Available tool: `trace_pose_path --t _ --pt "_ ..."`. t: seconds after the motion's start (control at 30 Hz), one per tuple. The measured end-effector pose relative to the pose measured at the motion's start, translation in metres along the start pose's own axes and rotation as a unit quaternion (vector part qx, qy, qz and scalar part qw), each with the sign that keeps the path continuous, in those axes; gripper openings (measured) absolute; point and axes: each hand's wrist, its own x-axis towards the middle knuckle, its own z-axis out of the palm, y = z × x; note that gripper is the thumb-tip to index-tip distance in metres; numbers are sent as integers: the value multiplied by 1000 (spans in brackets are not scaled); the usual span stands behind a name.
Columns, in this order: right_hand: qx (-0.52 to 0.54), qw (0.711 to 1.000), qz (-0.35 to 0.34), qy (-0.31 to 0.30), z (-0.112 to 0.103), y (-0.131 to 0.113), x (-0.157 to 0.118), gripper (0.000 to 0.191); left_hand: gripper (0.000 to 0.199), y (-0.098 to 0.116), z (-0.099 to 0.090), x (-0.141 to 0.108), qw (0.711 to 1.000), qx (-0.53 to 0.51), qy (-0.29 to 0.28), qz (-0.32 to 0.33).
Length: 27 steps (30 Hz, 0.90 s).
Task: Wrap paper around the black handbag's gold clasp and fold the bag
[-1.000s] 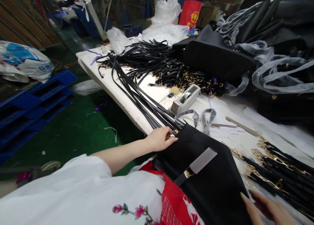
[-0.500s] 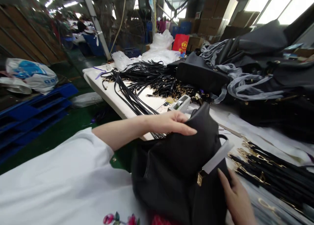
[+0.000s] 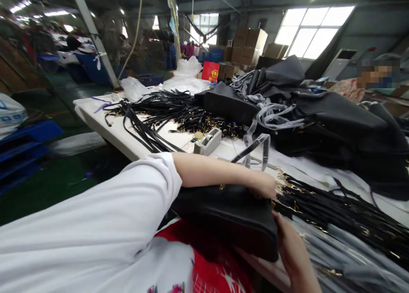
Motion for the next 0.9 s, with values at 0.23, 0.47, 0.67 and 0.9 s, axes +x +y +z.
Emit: trace_pose_path --t 0.23,0.47,0.67,0.9 --pt "-50 996 33 65 -33 24 -21 68 54 -4 59 -17 983 16 -11 180" --pt "-184 982 -43 11 -5 32 8 80 64 -55 154 -62 963 31 125 237" --pt "-467 873 -132 53 -1 33 25 62 65 -62 197 -64 948 14 210 238" --pt "-606 711 -343 104 40 7 39 63 62 -63 197 -59 936 58 242 249"
